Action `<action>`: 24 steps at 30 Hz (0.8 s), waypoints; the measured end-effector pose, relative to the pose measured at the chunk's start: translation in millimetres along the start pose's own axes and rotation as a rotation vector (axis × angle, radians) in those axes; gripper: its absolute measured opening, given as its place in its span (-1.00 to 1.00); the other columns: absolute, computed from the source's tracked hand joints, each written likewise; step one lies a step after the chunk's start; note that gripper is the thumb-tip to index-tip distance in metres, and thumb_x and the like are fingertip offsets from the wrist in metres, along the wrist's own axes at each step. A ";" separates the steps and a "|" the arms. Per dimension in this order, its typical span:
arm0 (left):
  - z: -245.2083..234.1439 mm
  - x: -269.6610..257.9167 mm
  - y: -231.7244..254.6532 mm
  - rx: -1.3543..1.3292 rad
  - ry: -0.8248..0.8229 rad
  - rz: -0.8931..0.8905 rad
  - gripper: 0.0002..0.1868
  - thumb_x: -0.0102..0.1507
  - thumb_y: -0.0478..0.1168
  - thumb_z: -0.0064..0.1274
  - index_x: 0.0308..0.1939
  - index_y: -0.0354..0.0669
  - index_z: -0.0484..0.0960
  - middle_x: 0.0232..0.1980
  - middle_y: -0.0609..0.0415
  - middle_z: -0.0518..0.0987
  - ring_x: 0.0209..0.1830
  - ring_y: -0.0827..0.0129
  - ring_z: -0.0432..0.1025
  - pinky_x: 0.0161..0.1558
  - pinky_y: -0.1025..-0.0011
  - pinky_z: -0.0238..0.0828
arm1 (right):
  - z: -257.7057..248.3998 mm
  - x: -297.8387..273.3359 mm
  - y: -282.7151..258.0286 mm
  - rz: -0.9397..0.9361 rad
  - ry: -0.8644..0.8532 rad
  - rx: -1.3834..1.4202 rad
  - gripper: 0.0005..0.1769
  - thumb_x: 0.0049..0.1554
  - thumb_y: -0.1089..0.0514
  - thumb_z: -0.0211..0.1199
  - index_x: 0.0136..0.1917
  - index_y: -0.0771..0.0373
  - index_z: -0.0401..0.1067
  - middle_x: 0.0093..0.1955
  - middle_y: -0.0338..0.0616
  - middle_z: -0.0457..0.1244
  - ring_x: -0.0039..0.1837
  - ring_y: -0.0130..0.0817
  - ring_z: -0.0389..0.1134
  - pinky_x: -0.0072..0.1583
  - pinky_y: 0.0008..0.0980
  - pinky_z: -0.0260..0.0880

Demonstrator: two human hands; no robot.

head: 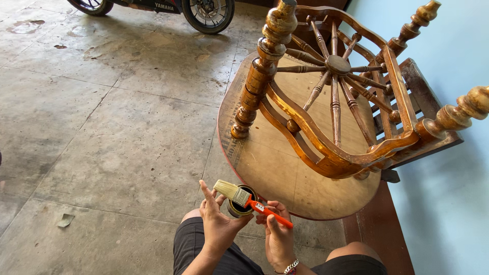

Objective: The person paints the wooden frame of a table using a brush, dipping the brush into a small can of varnish before applying it to the curved wooden edges.

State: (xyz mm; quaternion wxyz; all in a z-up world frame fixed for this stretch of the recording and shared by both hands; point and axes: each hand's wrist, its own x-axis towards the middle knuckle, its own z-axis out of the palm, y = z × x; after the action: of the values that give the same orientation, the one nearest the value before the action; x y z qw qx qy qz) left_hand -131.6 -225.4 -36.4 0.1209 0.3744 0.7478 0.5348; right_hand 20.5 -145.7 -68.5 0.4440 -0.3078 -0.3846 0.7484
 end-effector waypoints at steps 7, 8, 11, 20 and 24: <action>-8.9 5.1 -3.1 0.001 0.020 -0.051 0.69 -0.19 0.08 0.58 0.52 -0.30 -0.55 0.16 -0.23 0.57 0.51 0.00 0.05 0.45 -0.05 -0.36 | -14.1 -3.2 1.9 -0.317 -0.105 0.081 0.09 -0.04 -0.59 0.31 0.35 0.32 0.22 0.07 -0.10 0.28 0.09 -0.29 0.36 0.14 -0.23 0.42; -10.6 6.0 -3.8 -0.006 0.031 -0.033 0.68 -0.18 0.08 0.58 0.52 -0.32 -0.55 0.15 -0.22 0.58 0.51 0.01 0.06 0.45 -0.05 -0.37 | -16.8 -2.9 -3.3 -0.405 -0.082 0.077 0.12 -0.05 -0.64 0.29 0.36 0.32 0.20 0.08 -0.14 0.25 0.12 -0.31 0.34 0.14 -0.23 0.41; -17.6 7.2 -6.0 -0.021 0.055 -0.047 0.68 -0.19 0.09 0.57 0.53 -0.33 -0.53 0.18 -0.22 0.57 0.51 0.05 0.09 0.46 -0.03 -0.37 | -9.7 4.7 -33.7 -0.910 -0.112 -0.195 0.00 0.03 -0.49 0.43 0.37 0.27 0.23 0.10 -0.21 0.18 0.13 -0.46 0.23 0.23 -0.33 0.29; -43.8 2.8 -23.3 -0.007 0.176 -0.103 0.67 -0.23 0.08 0.59 0.57 -0.23 -0.43 0.35 -0.29 0.41 0.48 0.04 0.13 0.46 0.07 -0.30 | 150.4 -4.9 -100.5 -0.812 -0.656 -1.521 0.46 -0.26 -0.19 0.63 0.56 0.40 -0.23 0.43 0.31 0.12 0.43 0.19 0.16 0.37 0.05 0.15; -62.5 1.6 -35.7 0.065 0.228 -0.122 0.64 -0.22 0.15 0.57 0.58 -0.21 -0.37 0.20 -0.05 0.60 0.52 0.06 0.16 0.52 0.08 -0.33 | 185.0 9.3 -83.7 -0.425 -0.879 -1.584 0.58 -0.20 -0.20 0.60 0.63 0.32 -0.48 0.48 0.20 0.08 0.49 0.09 0.12 0.46 -0.04 0.13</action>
State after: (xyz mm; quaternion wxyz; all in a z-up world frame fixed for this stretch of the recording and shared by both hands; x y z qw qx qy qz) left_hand -184.4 -273.9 -42.9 0.0550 0.2688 0.7950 0.5410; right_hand -95.9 -167.3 96.7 0.0466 -0.1331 -0.9653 0.2198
